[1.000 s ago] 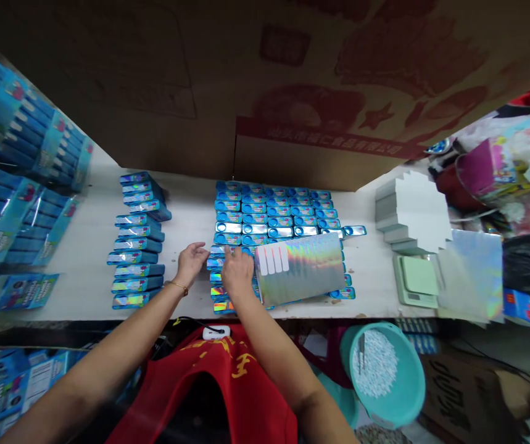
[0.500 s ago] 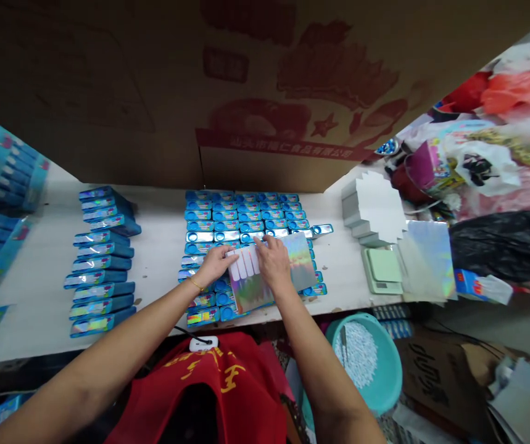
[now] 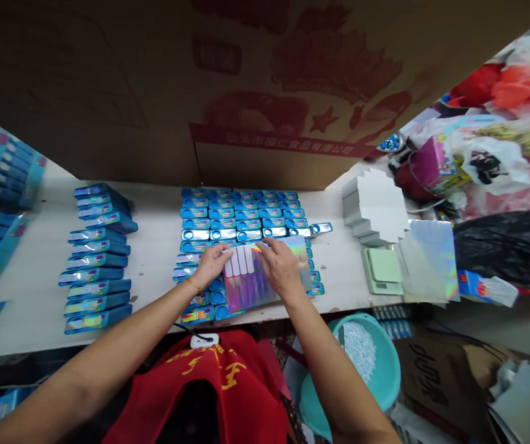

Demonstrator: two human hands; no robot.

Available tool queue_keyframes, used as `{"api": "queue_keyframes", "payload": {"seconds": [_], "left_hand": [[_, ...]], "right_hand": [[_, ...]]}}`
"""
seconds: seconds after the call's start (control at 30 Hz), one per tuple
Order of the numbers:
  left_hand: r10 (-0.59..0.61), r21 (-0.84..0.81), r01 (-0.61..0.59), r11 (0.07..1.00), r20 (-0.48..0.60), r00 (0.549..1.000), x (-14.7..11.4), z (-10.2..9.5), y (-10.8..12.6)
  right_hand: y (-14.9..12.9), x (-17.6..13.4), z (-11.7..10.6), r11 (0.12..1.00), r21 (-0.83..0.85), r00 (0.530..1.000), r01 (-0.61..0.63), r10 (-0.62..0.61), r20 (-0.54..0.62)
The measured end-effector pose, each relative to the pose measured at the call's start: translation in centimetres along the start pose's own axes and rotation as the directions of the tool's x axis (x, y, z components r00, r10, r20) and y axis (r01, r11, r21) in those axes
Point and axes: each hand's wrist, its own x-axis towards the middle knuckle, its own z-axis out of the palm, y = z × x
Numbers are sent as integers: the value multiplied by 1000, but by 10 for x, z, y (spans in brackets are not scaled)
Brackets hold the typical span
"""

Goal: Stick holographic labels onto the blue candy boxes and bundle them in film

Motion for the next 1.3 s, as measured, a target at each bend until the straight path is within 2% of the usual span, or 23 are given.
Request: {"api": "queue_keyframes", "payload": {"seconds": [0.07,0.2,0.3,0.37,0.43,0.53,0.63,0.7,0.77,0.83,0.9,0.97,1.0,1.07,1.2,1.3], "left_hand": [[29,-38,-29,999,18,999,-3,0,1],[23,-92,-25,995,-19,1000,-12,1,6],[10,-89,-13,996,-35,999,-17,4,11],[11,-58,-14,998,-47,999,-18,5,13],[14,1,-14,1000,-65,998,-16,4,13],[6,117,5,993,-93,996,-12,1,14],[49,106,-36,994,-127,991,-14,-7,20],[65,-38,-73,997,-175,982,-22,-14,28],[2,-243,-46,969,-181,983,-33,-24,38],[-97,-412,35,910,-131,987,-44,-35,45],[-179,-492,101,865,-113,977,-52,-48,46],[-234,-527,125,841,-146,961,-57,-64,40],[-249,-534,125,836,-167,954,-58,-73,35],[-264,-530,116,840,-213,941,-58,-92,23],[-280,-445,132,886,-286,916,-51,-121,0],[-277,-393,144,908,-307,910,-38,-128,-12]], "right_hand": [[5,7,6,999,-33,998,31,-29,53],[16,3,35,988,-87,984,124,-111,139],[12,-9,45,989,-74,986,130,-122,111],[1,-15,36,996,-30,995,79,-77,59],[-15,-16,14,997,71,1000,-20,21,-17],[-40,-9,-29,913,359,965,-194,243,-97],[-57,5,-52,691,650,902,-316,431,-20],[-62,15,-47,448,803,836,-393,537,110],[-67,24,-30,154,884,743,-440,616,263],[-75,29,-7,-82,895,658,-438,649,382],[-87,33,15,-235,873,601,-428,647,469],[-104,34,33,-317,840,573,-441,621,535],[-114,35,41,-329,828,564,-454,613,553],[-133,37,56,-299,821,556,-486,619,554],[-160,45,86,-115,835,553,-539,699,453],[-164,52,107,32,826,566,-563,743,357]]}}
